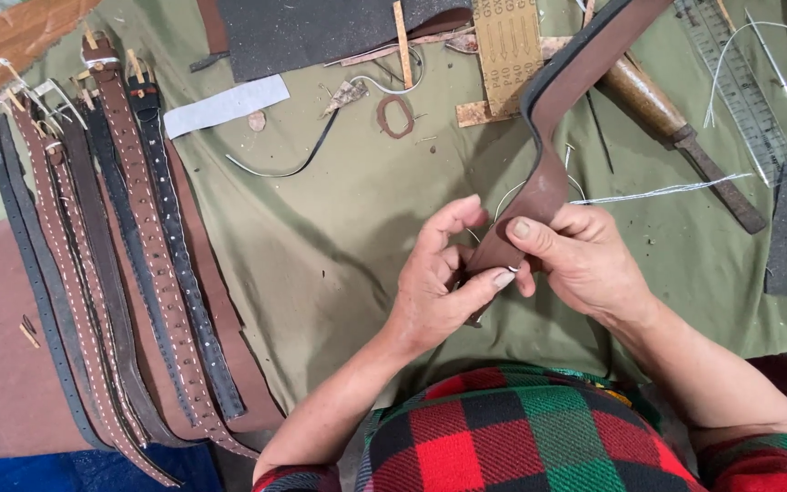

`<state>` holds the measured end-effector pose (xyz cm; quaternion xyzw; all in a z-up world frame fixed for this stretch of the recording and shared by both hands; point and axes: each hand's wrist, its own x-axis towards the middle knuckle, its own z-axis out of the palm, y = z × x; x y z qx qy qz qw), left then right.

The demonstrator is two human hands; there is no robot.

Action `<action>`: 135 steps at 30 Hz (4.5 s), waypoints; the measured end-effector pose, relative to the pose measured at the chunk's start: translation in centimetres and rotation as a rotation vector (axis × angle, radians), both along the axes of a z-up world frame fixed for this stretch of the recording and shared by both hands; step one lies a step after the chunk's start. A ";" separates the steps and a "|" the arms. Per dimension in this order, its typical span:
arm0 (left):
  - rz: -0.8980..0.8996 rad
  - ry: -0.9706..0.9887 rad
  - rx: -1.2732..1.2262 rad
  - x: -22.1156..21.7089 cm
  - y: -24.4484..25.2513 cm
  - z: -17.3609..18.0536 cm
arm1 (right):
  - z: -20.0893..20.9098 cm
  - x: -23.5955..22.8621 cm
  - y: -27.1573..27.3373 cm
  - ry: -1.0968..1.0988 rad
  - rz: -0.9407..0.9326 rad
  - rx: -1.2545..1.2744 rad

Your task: Hand-stitching a leather belt using an awl and thread in a workshop environment.

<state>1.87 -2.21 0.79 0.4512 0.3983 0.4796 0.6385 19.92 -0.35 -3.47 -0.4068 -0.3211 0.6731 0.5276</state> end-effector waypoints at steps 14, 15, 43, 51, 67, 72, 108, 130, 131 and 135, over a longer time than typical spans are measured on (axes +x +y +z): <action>-0.098 0.079 -0.023 0.7 1.6 2.1 | 0.8 -0.3 -0.4 -0.131 -0.032 0.182; -0.099 0.078 -0.024 0.8 1.7 2.0 | 1.0 -0.4 -0.3 -0.132 -0.033 0.181; -0.234 -0.090 0.264 0.4 4.7 -3.4 | -6.2 2.0 -0.3 -0.363 -0.210 0.605; -0.231 -0.054 0.315 0.3 4.7 -4.6 | -7.7 1.6 -0.5 -0.286 -0.316 0.654; -0.116 -0.080 0.417 0.2 4.1 -7.9 | -8.9 0.6 -0.5 -0.368 -0.340 0.733; -0.162 -0.107 0.360 -0.7 3.6 -5.6 | -7.8 -0.2 0.9 -0.423 -0.394 0.835; -0.250 -0.084 0.260 0.1 3.8 -2.4 | 0.3 -0.6 1.2 -0.326 -0.016 0.456; 0.199 0.639 0.727 -1.9 2.6 -3.3 | 0.6 -3.2 2.8 -0.513 -0.165 0.682; 0.213 0.693 0.739 -2.0 2.7 -3.5 | -0.2 -3.1 2.6 -0.479 -0.138 0.623; 0.263 0.708 0.705 -2.6 3.2 -2.8 | -0.9 -2.5 2.8 -0.554 -0.147 0.686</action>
